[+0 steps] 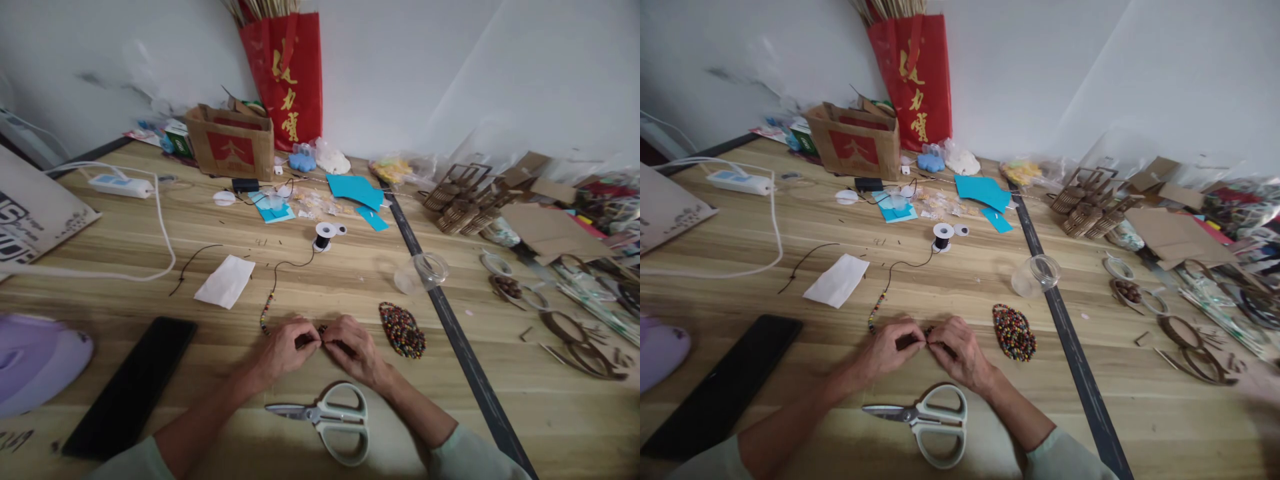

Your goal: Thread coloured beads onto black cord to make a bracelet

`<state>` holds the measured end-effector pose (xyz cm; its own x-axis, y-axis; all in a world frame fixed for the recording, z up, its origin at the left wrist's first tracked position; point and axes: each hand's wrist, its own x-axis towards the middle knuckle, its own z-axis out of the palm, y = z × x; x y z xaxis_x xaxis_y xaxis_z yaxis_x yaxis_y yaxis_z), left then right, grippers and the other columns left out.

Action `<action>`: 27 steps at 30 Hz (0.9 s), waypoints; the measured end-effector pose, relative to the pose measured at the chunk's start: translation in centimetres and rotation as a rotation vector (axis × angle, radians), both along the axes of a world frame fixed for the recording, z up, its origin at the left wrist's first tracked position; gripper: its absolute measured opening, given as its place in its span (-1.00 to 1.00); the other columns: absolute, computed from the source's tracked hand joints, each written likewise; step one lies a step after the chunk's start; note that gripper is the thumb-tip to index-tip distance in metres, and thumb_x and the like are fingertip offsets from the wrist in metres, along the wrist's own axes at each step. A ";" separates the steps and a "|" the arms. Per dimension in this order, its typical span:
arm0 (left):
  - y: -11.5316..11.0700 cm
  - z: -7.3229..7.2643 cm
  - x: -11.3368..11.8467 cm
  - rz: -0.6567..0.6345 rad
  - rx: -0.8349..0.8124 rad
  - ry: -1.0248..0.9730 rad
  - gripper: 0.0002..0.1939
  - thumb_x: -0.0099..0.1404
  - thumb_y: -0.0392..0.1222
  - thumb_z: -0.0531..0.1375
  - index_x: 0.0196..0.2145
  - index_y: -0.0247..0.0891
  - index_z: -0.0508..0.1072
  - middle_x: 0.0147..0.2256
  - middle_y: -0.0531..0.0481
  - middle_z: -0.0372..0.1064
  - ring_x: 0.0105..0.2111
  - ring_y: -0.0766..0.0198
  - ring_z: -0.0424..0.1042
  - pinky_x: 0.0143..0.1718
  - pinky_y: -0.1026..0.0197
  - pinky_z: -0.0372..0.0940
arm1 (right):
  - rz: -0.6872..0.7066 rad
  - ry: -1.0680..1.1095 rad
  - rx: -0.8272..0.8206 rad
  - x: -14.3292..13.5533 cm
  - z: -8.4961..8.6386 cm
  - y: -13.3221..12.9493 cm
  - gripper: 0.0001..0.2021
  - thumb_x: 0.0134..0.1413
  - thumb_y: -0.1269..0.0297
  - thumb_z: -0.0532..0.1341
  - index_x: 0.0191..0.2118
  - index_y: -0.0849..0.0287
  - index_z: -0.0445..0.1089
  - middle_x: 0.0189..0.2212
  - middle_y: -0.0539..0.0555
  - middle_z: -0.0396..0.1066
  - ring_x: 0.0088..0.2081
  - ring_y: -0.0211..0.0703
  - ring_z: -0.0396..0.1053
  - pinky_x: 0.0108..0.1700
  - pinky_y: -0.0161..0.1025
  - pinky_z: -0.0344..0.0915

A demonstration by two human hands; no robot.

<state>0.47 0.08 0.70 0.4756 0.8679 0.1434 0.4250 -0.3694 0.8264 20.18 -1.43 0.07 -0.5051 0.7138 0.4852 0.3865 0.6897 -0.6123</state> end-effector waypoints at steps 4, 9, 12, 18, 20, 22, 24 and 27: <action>0.0 0.0 0.0 -0.003 -0.005 0.002 -0.89 0.13 -0.41 0.20 -0.48 -0.27 0.47 -0.46 0.01 0.46 -0.40 0.27 0.38 -0.32 0.27 0.24 | -0.001 -0.001 -0.009 -0.1 0.2 0.0 -0.91 0.22 0.41 0.12 -0.21 0.15 0.36 -0.35 0.10 0.45 -0.28 -0.14 0.37 -0.20 -0.18 0.29; -0.1 0.1 0.0 0.000 -0.013 0.004 -0.90 0.13 -0.39 0.21 -0.49 -0.26 0.47 -0.47 0.02 0.46 -0.41 0.27 0.37 -0.34 0.27 0.24 | 0.005 -0.009 0.024 0.0 0.0 0.0 -0.91 0.23 0.40 0.12 -0.21 0.14 0.36 -0.35 0.10 0.45 -0.27 -0.14 0.37 -0.20 -0.18 0.30; -0.1 0.0 0.0 0.001 -0.011 0.009 -0.90 0.13 -0.39 0.21 -0.48 -0.26 0.48 -0.46 0.02 0.47 -0.40 0.27 0.38 -0.32 0.27 0.24 | 0.010 -0.010 0.026 0.0 -0.1 0.1 -0.92 0.22 0.40 0.14 -0.20 0.15 0.36 -0.34 0.11 0.44 -0.27 -0.14 0.37 -0.20 -0.17 0.31; 0.0 0.2 0.0 -0.018 -0.003 -0.006 -0.89 0.13 -0.42 0.23 -0.47 -0.27 0.49 -0.44 0.00 0.48 -0.38 0.25 0.40 -0.28 0.25 0.26 | 0.008 0.006 -0.003 0.0 0.0 0.0 -0.92 0.23 0.40 0.14 -0.22 0.16 0.37 -0.36 0.11 0.44 -0.28 -0.14 0.36 -0.21 -0.17 0.31; 0.0 0.2 0.0 -0.020 -0.010 -0.014 -0.89 0.12 -0.44 0.23 -0.46 -0.28 0.50 -0.44 -0.01 0.49 -0.38 0.26 0.41 -0.27 0.25 0.26 | 0.010 0.014 -0.005 0.0 0.0 0.0 -0.93 0.23 0.39 0.14 -0.22 0.16 0.37 -0.37 0.10 0.44 -0.29 -0.15 0.36 -0.21 -0.18 0.31; 0.1 0.2 0.0 -0.023 -0.004 -0.015 -0.87 0.12 -0.45 0.22 -0.45 -0.28 0.51 -0.43 -0.02 0.50 -0.37 0.25 0.41 -0.26 0.24 0.27 | 0.015 0.018 -0.004 0.0 -0.1 0.1 -0.93 0.23 0.39 0.14 -0.22 0.16 0.37 -0.37 0.10 0.44 -0.29 -0.15 0.36 -0.22 -0.18 0.31; 0.1 0.2 0.0 -0.026 0.013 -0.015 -0.86 0.12 -0.46 0.21 -0.45 -0.29 0.52 -0.43 -0.02 0.50 -0.37 0.24 0.42 -0.25 0.23 0.27 | 0.016 0.021 0.000 0.0 -0.2 0.1 -0.92 0.22 0.41 0.15 -0.21 0.16 0.37 -0.37 0.09 0.44 -0.29 -0.15 0.35 -0.21 -0.18 0.30; 0.2 0.0 -0.1 -0.033 0.028 -0.015 -0.85 0.13 -0.45 0.20 -0.42 -0.28 0.54 -0.43 -0.04 0.52 -0.36 0.23 0.43 -0.25 0.23 0.28 | 0.008 0.021 0.005 0.1 0.0 0.1 -0.91 0.22 0.41 0.15 -0.19 0.16 0.37 -0.34 0.10 0.44 -0.27 -0.14 0.36 -0.20 -0.17 0.31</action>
<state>0.38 0.28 0.75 0.5019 0.8471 0.1744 0.3997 -0.4061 0.8218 20.24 -1.35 0.02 -0.5005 0.7075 0.4990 0.3682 0.6956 -0.6169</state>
